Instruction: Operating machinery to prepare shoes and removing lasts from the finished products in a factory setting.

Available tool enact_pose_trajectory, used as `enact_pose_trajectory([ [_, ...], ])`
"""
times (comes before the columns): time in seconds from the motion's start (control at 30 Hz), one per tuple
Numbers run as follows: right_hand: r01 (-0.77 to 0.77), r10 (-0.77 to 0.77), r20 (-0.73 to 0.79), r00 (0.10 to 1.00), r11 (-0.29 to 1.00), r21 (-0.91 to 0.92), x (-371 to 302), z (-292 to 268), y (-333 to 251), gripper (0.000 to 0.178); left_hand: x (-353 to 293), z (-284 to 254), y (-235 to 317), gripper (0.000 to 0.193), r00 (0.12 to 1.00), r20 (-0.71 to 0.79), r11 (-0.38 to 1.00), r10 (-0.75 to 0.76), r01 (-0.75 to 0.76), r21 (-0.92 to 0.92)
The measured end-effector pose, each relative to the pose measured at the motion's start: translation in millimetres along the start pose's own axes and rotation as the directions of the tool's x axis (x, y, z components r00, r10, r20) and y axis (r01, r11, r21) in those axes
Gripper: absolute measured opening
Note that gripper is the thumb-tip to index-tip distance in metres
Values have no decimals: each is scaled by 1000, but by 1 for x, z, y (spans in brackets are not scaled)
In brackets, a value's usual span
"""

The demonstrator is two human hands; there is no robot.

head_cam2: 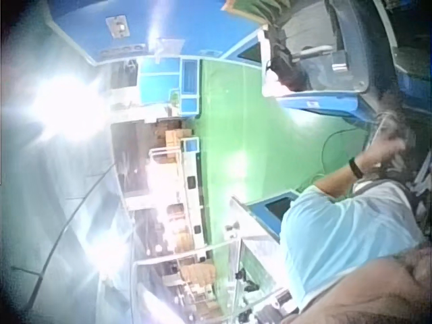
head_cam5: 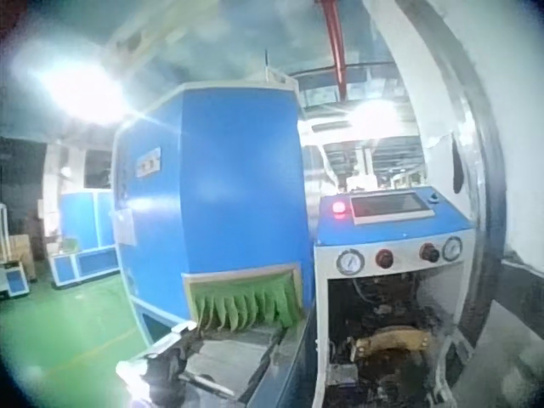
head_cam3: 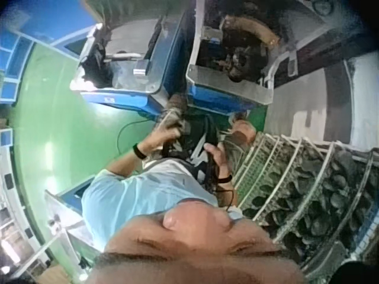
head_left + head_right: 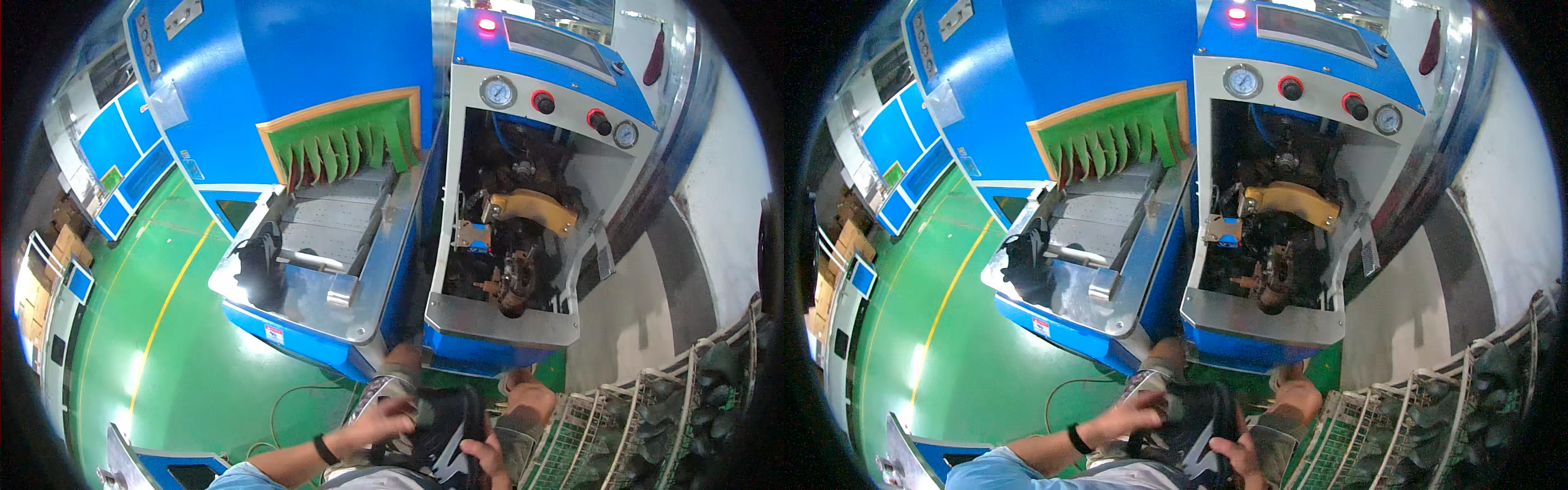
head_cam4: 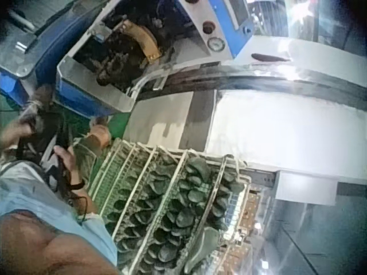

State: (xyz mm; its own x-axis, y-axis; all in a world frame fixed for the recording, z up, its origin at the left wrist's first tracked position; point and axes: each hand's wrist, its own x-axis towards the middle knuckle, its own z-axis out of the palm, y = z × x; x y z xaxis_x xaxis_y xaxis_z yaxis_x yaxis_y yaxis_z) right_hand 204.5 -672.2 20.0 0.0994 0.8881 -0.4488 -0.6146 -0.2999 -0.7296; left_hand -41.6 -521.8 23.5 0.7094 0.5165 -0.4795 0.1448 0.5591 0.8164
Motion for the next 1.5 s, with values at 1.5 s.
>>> enact_pose_trajectory([
  [1.5, -243, -603, -75, 794, -201, -949, 155, 102, -358, 90, 173, 76, 145, 18, 960, 277, 876, 38, 101, -471],
])
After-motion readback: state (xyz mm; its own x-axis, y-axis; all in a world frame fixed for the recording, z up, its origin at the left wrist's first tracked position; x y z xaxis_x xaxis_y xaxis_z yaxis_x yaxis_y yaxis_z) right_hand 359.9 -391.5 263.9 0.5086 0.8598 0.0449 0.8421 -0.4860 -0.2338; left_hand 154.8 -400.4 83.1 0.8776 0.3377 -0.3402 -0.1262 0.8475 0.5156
